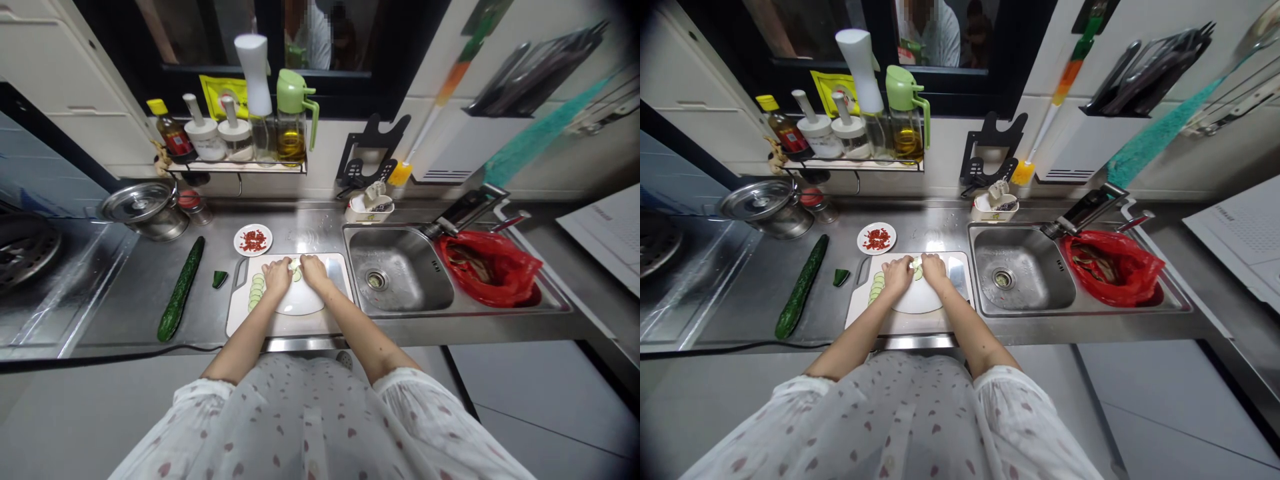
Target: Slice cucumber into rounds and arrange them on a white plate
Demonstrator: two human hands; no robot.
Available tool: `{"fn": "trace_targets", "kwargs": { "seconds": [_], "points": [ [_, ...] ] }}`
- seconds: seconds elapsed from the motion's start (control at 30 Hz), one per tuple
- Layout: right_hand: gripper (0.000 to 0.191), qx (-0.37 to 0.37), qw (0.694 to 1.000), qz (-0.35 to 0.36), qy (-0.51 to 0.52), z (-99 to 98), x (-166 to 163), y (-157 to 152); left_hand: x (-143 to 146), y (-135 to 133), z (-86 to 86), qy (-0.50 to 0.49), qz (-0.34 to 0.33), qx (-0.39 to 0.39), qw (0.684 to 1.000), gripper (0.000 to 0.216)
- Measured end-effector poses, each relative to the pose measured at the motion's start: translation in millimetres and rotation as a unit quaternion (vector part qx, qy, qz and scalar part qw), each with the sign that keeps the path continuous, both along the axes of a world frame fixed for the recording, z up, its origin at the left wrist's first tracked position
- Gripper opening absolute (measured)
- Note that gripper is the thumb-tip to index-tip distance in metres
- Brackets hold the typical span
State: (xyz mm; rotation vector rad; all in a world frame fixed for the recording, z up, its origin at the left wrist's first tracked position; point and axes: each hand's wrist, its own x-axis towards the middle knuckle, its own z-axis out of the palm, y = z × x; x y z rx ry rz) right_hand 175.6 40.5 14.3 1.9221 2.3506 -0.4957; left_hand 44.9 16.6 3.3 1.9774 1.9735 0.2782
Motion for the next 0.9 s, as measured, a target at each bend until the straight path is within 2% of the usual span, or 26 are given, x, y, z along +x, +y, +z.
{"fn": "trace_targets", "kwargs": {
  "seconds": [0.3, 0.6, 0.9],
  "points": [
    [0.031, 0.027, 0.999, -0.038, -0.01, -3.1, 7, -1, -2, -3, -1.6, -0.007, 0.022, -0.003, 1.0, 0.029],
    [0.027, 0.047, 0.995, -0.086, -0.013, 0.4, 17, -4, -1, -2, -1.2, -0.018, 0.048, 0.013, 0.999, 0.028],
    [0.029, 0.02, 0.995, -0.093, -0.011, -1.4, 17, -11, 5, 3, -3.2, 0.0, 0.071, -0.005, 0.997, 0.028]
  ]
}}
